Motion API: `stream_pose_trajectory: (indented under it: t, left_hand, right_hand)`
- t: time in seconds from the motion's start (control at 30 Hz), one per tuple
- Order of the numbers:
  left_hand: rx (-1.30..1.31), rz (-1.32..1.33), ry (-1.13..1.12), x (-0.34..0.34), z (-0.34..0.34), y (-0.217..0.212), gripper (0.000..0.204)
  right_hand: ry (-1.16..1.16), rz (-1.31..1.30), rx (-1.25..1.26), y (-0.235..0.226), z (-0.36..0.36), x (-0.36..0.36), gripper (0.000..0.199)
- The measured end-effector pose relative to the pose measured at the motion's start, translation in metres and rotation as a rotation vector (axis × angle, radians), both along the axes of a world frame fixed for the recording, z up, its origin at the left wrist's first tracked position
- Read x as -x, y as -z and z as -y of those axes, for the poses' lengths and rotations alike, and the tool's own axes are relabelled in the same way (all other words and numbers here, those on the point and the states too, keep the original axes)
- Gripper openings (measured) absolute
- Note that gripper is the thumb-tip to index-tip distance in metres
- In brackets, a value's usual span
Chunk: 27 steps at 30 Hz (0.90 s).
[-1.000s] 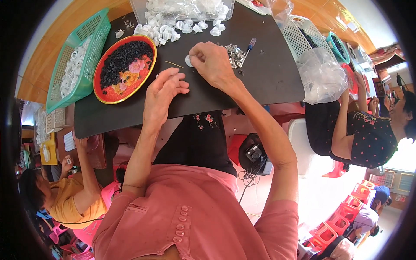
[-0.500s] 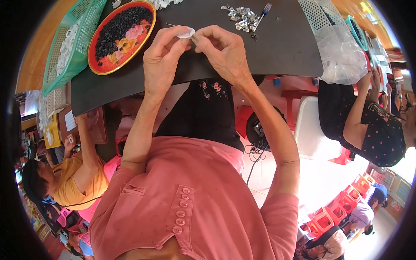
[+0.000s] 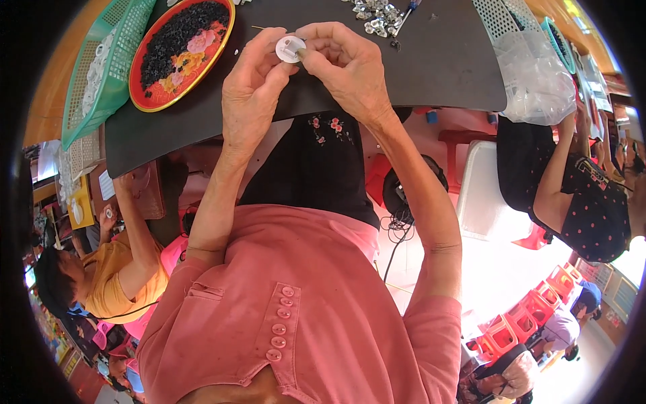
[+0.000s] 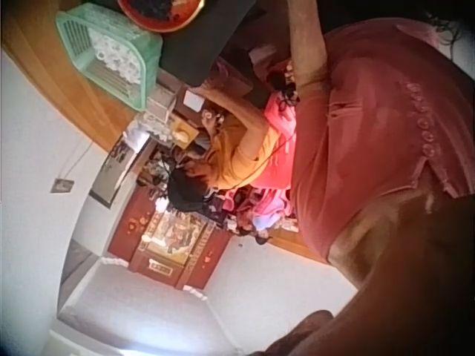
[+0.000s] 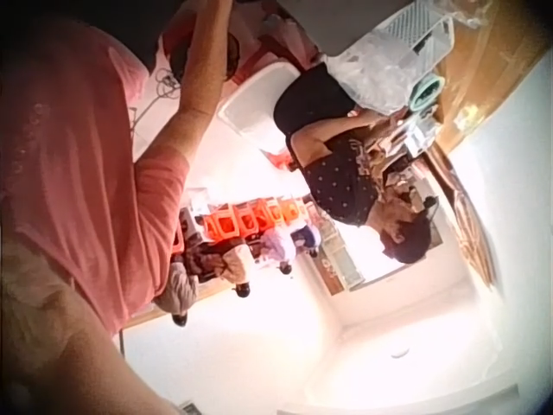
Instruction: The person assembles small circular white housing components by hand, inserting wires or beads into them.
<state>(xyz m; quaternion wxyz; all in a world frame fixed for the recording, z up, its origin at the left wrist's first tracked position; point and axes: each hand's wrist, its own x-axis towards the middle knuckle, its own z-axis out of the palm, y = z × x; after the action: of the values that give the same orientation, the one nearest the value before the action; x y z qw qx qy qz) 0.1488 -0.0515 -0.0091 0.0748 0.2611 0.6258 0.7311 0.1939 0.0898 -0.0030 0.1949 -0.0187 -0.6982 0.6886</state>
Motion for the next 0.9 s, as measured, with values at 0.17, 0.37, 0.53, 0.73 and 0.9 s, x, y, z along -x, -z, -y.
stream_pose_trajectory:
  t: [0.17,0.37,0.53,0.73,0.9]
  left_hand:
    - [-0.023,0.070,0.024,0.000,0.003,-0.005,0.032]
    - [0.111,0.063,0.090,0.003,0.009,-0.002,0.028]
    - [-0.085,0.238,0.187,0.006,0.011,-0.003,0.028]
    - [0.119,0.091,0.169,0.010,0.018,-0.009,0.027]
    - [0.158,0.146,0.220,0.011,0.015,-0.015,0.026]
  right_hand:
    - [-0.010,0.013,-0.025,0.004,-0.001,0.000,0.022]
    - [-0.025,-0.022,0.009,0.003,0.000,-0.002,0.017]
    - [-0.024,0.040,-0.047,0.001,-0.003,-0.005,0.013]
    - [0.033,-0.029,-0.055,0.005,0.002,-0.003,0.017]
    - [-0.018,-0.053,-0.036,0.006,-0.002,-0.003,0.020]
